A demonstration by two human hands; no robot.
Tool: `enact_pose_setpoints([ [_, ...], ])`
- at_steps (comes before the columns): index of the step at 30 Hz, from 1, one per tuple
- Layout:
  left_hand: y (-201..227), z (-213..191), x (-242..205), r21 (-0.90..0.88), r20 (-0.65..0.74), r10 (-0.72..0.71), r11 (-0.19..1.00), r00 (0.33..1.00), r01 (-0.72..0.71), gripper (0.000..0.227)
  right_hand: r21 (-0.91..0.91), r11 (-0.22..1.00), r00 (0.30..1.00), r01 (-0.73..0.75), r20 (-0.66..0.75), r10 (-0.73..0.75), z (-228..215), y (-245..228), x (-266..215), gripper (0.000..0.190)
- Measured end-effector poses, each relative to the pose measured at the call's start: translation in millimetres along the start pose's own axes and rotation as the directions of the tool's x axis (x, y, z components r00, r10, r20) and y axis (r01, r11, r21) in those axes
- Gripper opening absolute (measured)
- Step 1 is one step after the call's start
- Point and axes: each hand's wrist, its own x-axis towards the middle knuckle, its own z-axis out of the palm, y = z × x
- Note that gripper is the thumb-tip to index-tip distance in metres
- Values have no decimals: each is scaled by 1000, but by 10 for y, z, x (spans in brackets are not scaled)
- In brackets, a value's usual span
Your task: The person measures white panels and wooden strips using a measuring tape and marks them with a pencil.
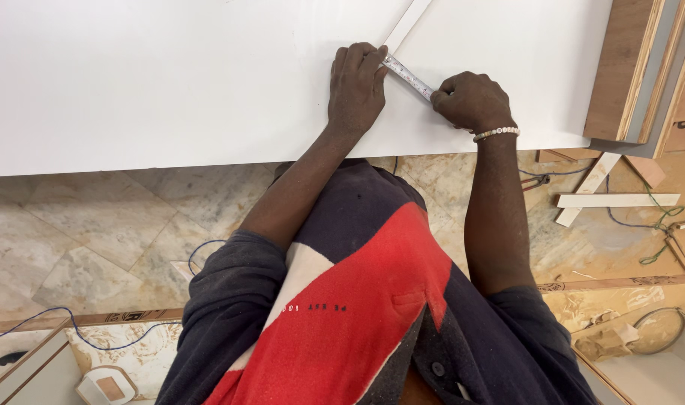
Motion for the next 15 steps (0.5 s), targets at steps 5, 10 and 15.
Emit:
enact_pose_setpoints([
  [5,-7,21,-3,15,-6,13,1000,1000,-13,31,29,1000,1000,-6,31,5,-62,-20,-31,31],
  [10,-28,49,-15,39,19,-2,999,1000,1,54,120,993,999,14,33,-18,-95,7,-58,28],
  [15,-45,56,-38,45,78,-20,999,997,17,63,189,982,1000,3,-18,0,2,61,-60,28],
])
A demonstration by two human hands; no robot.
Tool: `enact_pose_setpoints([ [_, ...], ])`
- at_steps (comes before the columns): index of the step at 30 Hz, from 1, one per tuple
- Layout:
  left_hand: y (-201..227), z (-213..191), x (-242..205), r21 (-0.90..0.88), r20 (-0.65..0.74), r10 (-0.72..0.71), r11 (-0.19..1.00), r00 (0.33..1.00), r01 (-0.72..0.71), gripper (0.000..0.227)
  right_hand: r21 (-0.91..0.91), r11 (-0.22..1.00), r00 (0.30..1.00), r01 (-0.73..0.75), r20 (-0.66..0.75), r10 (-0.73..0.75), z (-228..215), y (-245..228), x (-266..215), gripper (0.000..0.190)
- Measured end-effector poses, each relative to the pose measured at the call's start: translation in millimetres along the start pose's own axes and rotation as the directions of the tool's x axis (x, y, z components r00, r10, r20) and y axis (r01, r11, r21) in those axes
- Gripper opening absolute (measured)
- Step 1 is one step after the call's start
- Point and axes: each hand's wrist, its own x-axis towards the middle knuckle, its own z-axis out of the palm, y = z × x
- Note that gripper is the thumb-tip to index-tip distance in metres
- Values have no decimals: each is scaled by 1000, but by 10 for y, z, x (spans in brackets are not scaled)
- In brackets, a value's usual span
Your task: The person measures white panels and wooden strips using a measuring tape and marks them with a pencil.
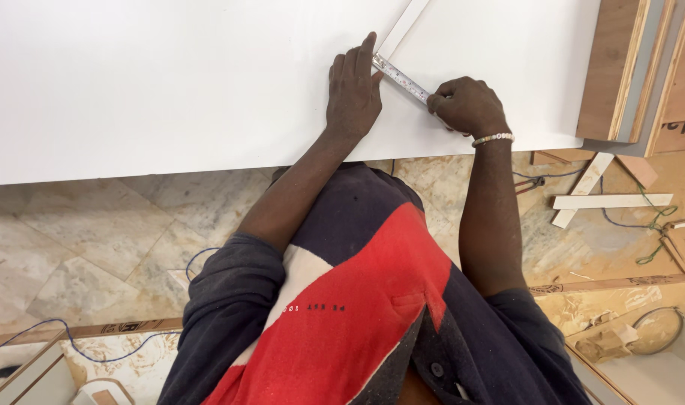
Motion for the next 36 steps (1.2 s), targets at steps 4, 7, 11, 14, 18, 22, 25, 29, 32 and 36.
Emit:
enact_pose_setpoints([
  [4,-21,-38,-3,-2,19,22,1000,1000,-22,60,-31,999,997,42,-60,-44,114,78,66,28],
  [7,-70,-144,-48,35,-19,99,995,995,-98,57,-44,986,976,158,-143,-163,247,89,71,30],
  [11,-160,-326,-79,24,-21,83,996,996,-83,58,-24,990,971,142,-193,-144,361,-67,-39,33],
  [14,-270,-476,-125,46,-39,103,994,994,-101,57,19,990,971,140,-200,-133,362,-212,-97,31],
  [18,-385,-690,-211,-14,8,1,1000,1000,-1,60,15,984,961,178,-219,-170,379,-311,-124,32],
  [22,-363,-892,-341,-91,-31,50,994,998,-53,65,52,973,962,225,-167,-214,454,-418,-183,33],
  [25,-252,-967,-368,-68,-80,91,993,993,-97,65,188,952,964,243,-154,-216,453,-534,-238,33],
  [29,-181,-1033,-348,-114,-83,26,993,996,-35,61,313,918,963,245,-190,-192,483,-640,-331,31],
  [32,-181,-1027,-329,-143,-15,-58,988,998,55,57,268,932,961,243,-198,-194,500,-658,-362,30],
  [36,-187,-1030,-336,-168,-30,-107,981,994,101,56,287,932,967,221,-189,-171,534,-638,-419,31],
])
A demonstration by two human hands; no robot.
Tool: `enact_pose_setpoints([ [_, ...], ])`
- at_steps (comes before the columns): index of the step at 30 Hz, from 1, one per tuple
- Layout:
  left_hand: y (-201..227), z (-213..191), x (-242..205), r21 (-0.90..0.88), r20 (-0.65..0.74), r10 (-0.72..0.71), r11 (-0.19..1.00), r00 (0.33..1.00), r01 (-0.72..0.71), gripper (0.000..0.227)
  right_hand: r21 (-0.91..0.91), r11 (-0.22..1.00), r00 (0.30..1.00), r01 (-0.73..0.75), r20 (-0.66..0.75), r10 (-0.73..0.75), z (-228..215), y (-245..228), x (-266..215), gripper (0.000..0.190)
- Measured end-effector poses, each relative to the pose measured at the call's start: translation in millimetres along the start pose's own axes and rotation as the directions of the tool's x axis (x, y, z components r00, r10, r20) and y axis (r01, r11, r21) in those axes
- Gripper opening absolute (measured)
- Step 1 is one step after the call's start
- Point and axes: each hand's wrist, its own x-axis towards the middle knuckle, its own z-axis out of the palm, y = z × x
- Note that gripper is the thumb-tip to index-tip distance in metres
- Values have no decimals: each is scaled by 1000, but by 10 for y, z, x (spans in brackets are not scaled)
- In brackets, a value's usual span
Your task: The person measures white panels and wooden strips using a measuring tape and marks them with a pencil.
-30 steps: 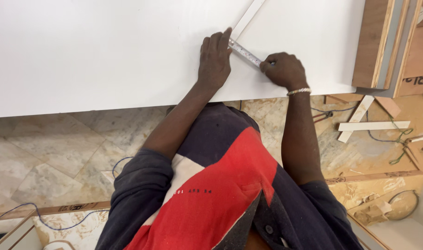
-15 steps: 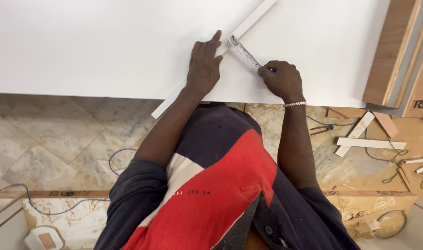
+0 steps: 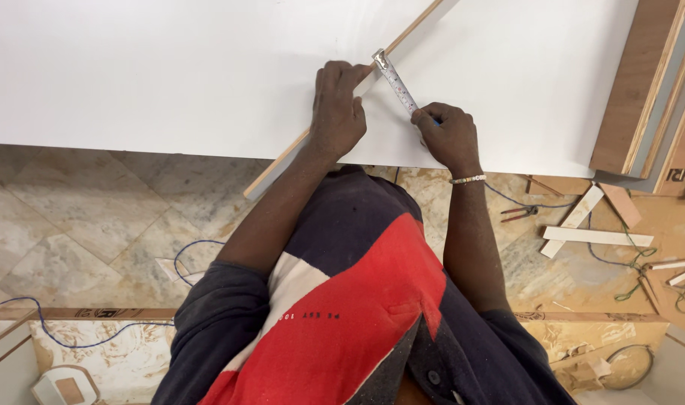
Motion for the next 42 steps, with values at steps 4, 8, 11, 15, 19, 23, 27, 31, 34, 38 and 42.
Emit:
enact_pose_setpoints([
  [4,-10,17,40,-9,18,-77,997,997,77,51,19,1000,1000,-2,-16,2,10,36,-63,30],
  [8,7,6,90,-114,108,-169,977,980,181,43,42,999,1000,-10,-9,10,13,75,-113,31],
  [11,4,-18,130,-245,185,-252,924,950,293,40,31,1000,1000,0,0,0,1,122,-143,31],
  [15,-38,40,208,-382,275,-378,801,884,461,38,16,1000,1000,8,26,-8,-11,196,-172,31],
  [19,-71,123,248,-105,328,-431,868,840,486,65,14,1000,1000,8,25,-9,-4,226,-173,31],
  [23,-16,98,235,-80,256,-397,900,881,429,56,4,999,998,40,50,-40,-22,228,-154,30],
  [27,70,28,219,-48,259,-428,890,866,454,55,6,998,994,59,95,-59,-46,240,-120,31],
  [31,58,-18,209,5,286,-512,846,810,533,52,59,996,991,74,103,-80,-27,288,-98,31],
  [34,-59,-1,183,-199,249,-442,847,862,492,46,67,962,964,264,-36,-262,67,309,-38,31],
  [38,-219,-49,154,-220,235,-397,867,887,446,34,-18,971,960,239,-143,-239,122,222,36,30],
  [42,-111,-170,176,-223,265,-510,793,818,567,32,-46,984,957,171,-230,-177,101,13,22,33],
])
